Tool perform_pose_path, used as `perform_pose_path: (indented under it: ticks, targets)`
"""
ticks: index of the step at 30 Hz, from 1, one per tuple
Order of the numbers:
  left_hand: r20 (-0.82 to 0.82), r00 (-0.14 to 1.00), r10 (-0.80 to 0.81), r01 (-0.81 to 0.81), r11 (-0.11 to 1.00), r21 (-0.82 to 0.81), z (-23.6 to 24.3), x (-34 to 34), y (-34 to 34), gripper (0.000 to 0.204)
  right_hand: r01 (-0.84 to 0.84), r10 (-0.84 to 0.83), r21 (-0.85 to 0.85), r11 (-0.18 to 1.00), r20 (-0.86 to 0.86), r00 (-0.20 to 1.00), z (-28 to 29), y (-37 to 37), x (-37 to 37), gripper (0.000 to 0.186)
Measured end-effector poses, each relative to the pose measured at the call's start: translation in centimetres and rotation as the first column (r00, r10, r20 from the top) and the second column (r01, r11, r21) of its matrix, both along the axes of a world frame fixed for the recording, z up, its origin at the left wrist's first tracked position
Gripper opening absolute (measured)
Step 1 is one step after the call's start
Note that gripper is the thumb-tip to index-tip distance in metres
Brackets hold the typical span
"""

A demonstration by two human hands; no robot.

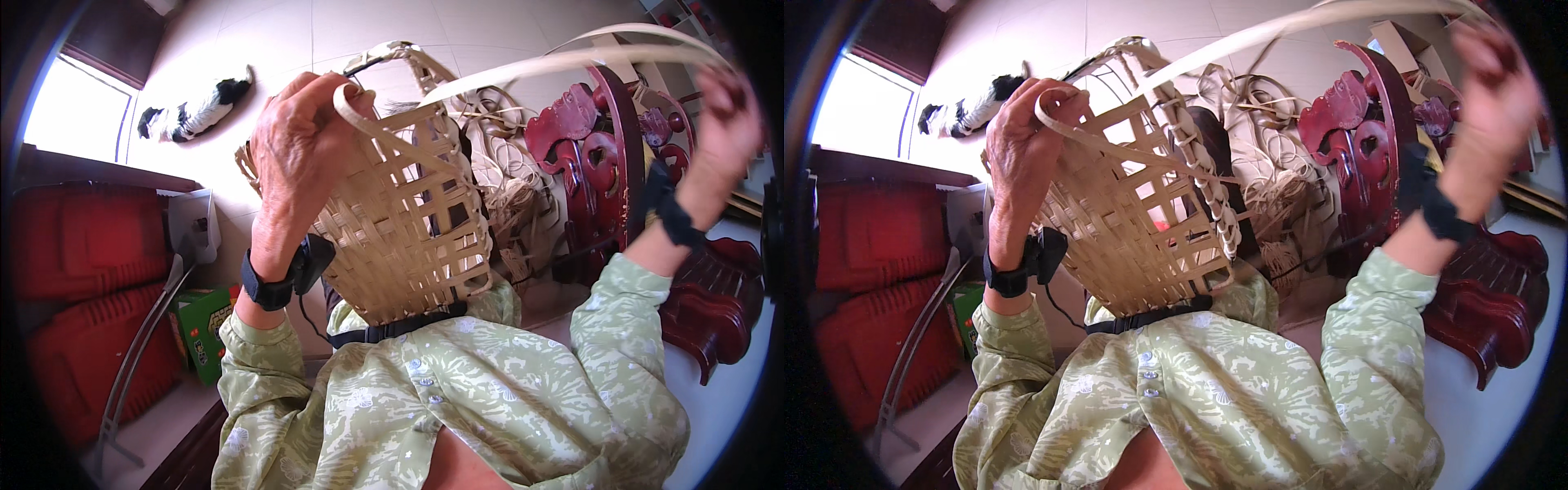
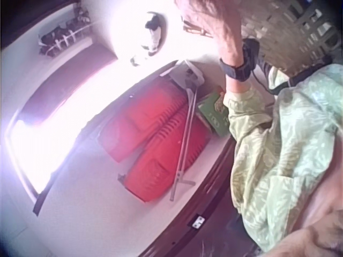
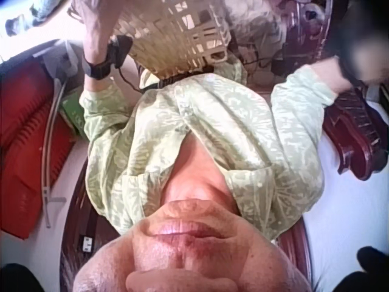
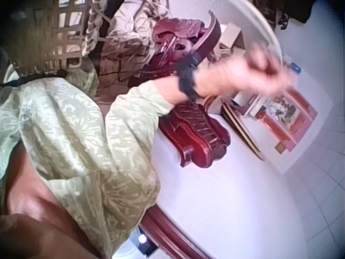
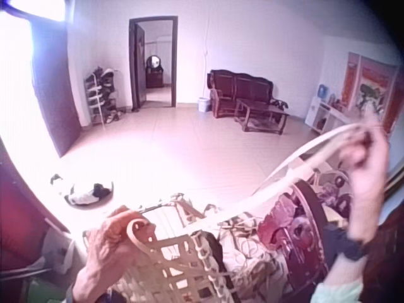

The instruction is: The person weaves a basket by threading thin, light-colored strips through a pre-existing woven base and along the sides.

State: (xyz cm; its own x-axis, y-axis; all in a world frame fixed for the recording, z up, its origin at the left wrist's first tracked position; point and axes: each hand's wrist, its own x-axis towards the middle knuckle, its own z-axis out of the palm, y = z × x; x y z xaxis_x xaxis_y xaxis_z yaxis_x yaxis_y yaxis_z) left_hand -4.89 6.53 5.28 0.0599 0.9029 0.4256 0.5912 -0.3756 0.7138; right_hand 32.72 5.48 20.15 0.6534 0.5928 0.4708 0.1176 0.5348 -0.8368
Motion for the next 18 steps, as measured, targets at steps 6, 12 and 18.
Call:
perform_pose_path:
  ticks: [6,12,18]
  targets:
    - [-0.005,1.000,-0.007,0.008,0.999,0.037,0.3,0.4,0.1,0.015,0.427,-0.110,-0.398,0.812,0.614,0.781,0.2,-3.5,20.6,0.036]
    - [0.063,0.996,-0.061,0.059,0.998,0.034,0.4,1.3,0.2,0.008,0.002,0.449,-0.610,0.792,0.587,0.674,-7.1,-1.7,-3.5,0.038]
    - [-0.007,0.995,-0.100,0.100,0.993,0.062,1.0,1.4,0.0,0.011,-0.131,0.606,-0.592,0.795,0.782,0.142,-10.7,0.3,-12.9,0.040]
